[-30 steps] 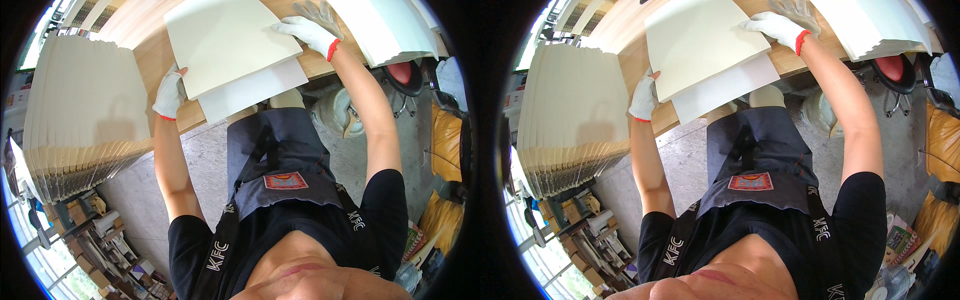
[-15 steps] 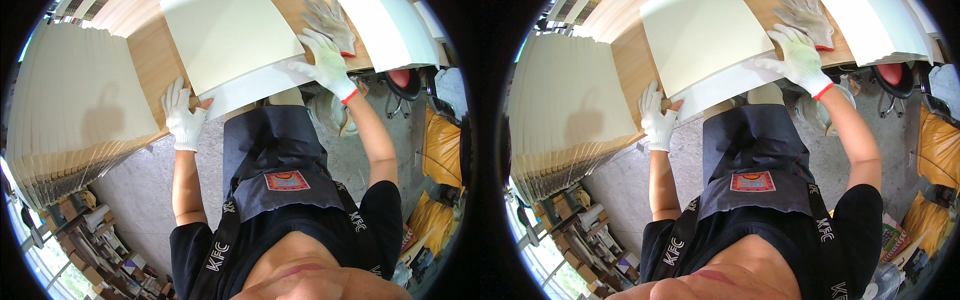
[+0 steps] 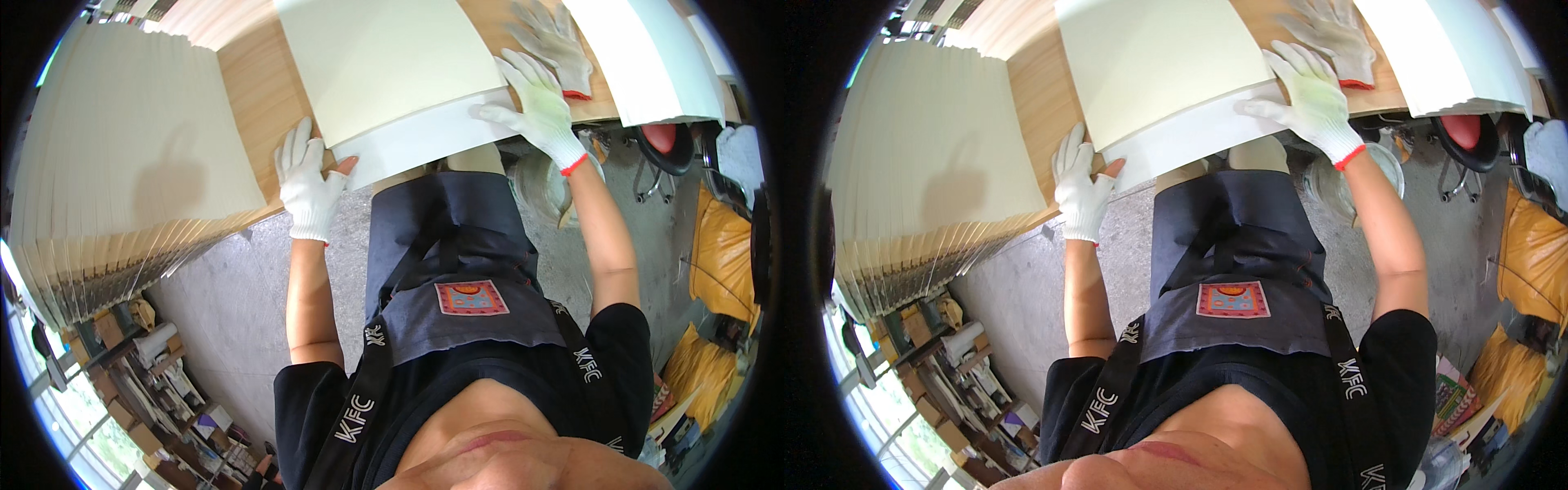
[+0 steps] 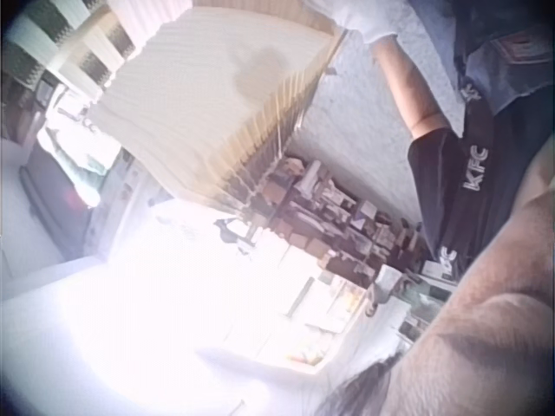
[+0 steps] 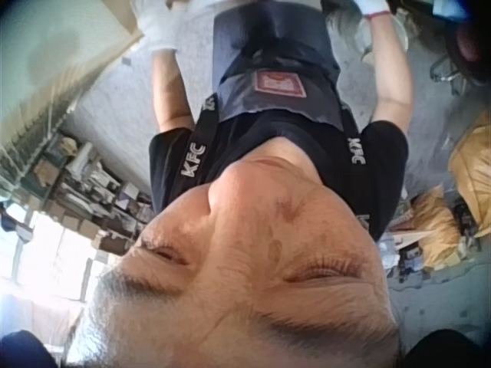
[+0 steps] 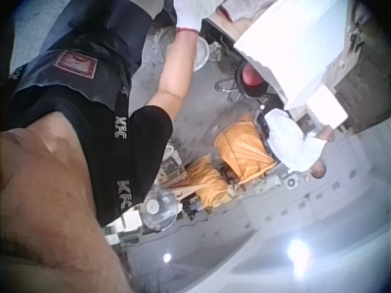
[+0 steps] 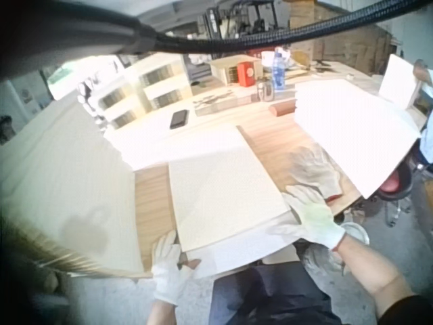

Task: The person stacks printed paper sheets by picking them up from a pile on the left and placing them onto a growing stack in the center of the workbench.

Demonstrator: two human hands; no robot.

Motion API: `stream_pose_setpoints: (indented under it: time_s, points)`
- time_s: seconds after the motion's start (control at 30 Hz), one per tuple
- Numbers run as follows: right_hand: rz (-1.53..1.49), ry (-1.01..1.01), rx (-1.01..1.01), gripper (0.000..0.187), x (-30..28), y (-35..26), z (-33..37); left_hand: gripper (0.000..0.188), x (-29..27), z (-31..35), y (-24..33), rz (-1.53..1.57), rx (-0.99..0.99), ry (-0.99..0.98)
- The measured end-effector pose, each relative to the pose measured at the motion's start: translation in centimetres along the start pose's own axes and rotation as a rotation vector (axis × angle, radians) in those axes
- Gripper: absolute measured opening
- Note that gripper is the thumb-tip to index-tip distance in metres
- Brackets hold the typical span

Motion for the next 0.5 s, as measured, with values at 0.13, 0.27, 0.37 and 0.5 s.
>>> stream_pose_setpoints:
  time_s: [0.13, 0.27, 0.37, 0.5]
  points:
    - [-0.006, -0.040, 0.035, 0.089, -0.32, -0.27, -0.03, 0.057, -0.15, 0.04, 0.02, -0.010, -0.004, 0.005]
    - [-0.010, -0.059, 0.055, 0.090, -0.51, -0.35, 0.03, 0.060, -0.15, 0.05, -0.03, 0.013, -0.017, -0.004]
    - [-0.014, -0.057, 0.050, 0.089, -0.47, -0.34, -0.02, 0.061, -0.21, 0.00, 0.15, 0.011, -0.024, -0.007]
    - [0.005, -0.037, 0.030, 0.088, -0.02, -0.07, 0.09, 0.059, -0.28, 0.10, 0.16, 0.006, -0.032, -0.009]
Point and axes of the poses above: each hand's wrist, its own z-axis away from the middle knuckle, its own x-axis out of the palm, y = z × x, the point moved 8 cm from there along -z, towards the middle knuckle, and after that the axes turned 14 degrees about -x, right-handed, at the moved point
